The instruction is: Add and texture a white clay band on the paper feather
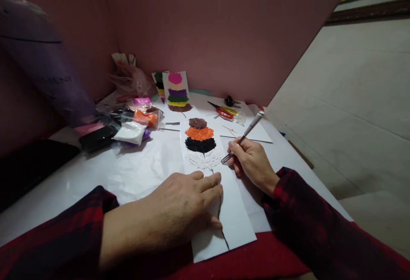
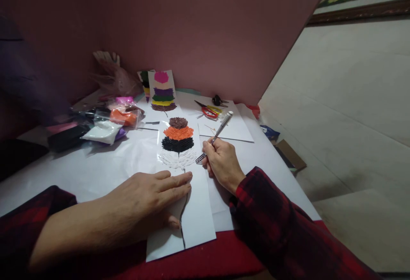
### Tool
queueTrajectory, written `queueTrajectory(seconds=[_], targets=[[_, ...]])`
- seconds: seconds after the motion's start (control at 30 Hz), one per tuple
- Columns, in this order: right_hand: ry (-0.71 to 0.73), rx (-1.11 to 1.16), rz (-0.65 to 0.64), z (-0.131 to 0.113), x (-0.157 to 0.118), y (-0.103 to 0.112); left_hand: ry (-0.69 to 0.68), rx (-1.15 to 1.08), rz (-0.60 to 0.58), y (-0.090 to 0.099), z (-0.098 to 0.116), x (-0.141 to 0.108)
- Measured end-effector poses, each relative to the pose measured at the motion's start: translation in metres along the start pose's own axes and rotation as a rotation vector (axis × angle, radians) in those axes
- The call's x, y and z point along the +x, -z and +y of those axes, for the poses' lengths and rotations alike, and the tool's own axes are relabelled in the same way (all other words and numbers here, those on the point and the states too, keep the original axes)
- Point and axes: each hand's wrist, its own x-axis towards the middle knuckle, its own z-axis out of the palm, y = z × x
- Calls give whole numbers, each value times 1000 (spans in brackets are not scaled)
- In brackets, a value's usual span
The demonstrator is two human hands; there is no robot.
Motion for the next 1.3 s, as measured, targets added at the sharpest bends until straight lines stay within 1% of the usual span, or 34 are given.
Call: queueTrajectory(seconds=[0.2, 0.4, 0.57, 0.73, 0.9, 1.0, 1.3], targets=[[8, 48, 42, 0, 1, 1, -11, 20, 7, -1, -1, 0], [21, 65, 22, 1, 2, 0, -18, 32, 17, -4, -3, 0], [31, 76, 12, 1, 2, 0, -20, 28, 16, -3, -3, 0], [34, 69, 93, 2, 2, 1, -3, 9, 2, 0, -2, 0], [52, 70, 27, 3, 3, 0, -8, 18, 9, -4, -2, 0], [60, 60, 14, 4, 3, -1, -11, 24, 19, -5, -2, 0], [77, 4, -25, 7, 4, 0, 4, -5, -12, 1, 0, 0]])
